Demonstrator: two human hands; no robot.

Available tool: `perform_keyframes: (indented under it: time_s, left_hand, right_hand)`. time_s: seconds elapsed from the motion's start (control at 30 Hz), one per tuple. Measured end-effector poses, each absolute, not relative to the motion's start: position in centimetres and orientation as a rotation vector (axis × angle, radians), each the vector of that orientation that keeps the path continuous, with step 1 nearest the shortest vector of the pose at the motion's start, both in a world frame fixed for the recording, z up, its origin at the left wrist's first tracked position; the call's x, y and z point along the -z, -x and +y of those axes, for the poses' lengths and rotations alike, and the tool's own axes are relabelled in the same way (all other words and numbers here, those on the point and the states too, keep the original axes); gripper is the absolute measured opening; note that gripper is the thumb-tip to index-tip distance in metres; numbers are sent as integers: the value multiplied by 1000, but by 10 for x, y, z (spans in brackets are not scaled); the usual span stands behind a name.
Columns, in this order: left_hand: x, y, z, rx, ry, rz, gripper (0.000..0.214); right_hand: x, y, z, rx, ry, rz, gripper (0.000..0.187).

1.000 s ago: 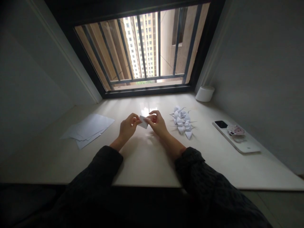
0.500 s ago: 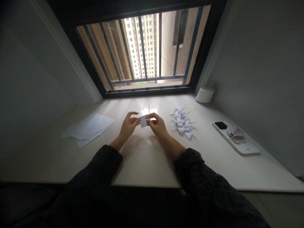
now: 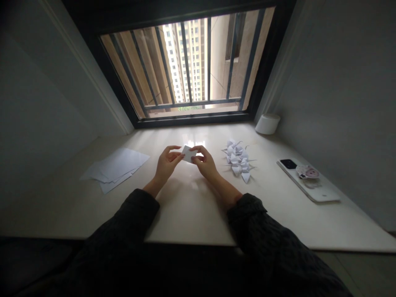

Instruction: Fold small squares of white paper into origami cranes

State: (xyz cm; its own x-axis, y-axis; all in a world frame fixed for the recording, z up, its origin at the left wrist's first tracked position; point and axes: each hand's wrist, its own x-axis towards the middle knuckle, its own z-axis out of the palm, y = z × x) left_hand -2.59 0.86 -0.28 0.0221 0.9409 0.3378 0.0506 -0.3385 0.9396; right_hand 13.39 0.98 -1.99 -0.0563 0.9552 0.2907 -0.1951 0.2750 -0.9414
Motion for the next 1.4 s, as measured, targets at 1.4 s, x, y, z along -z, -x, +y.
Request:
perform_keyframes:
  time_s: [1.4]
  left_hand:
    - [9, 30, 13, -1429, -1736, 1114, 21]
  right_hand:
    - [16, -136, 10, -1074, 905, -1366, 26]
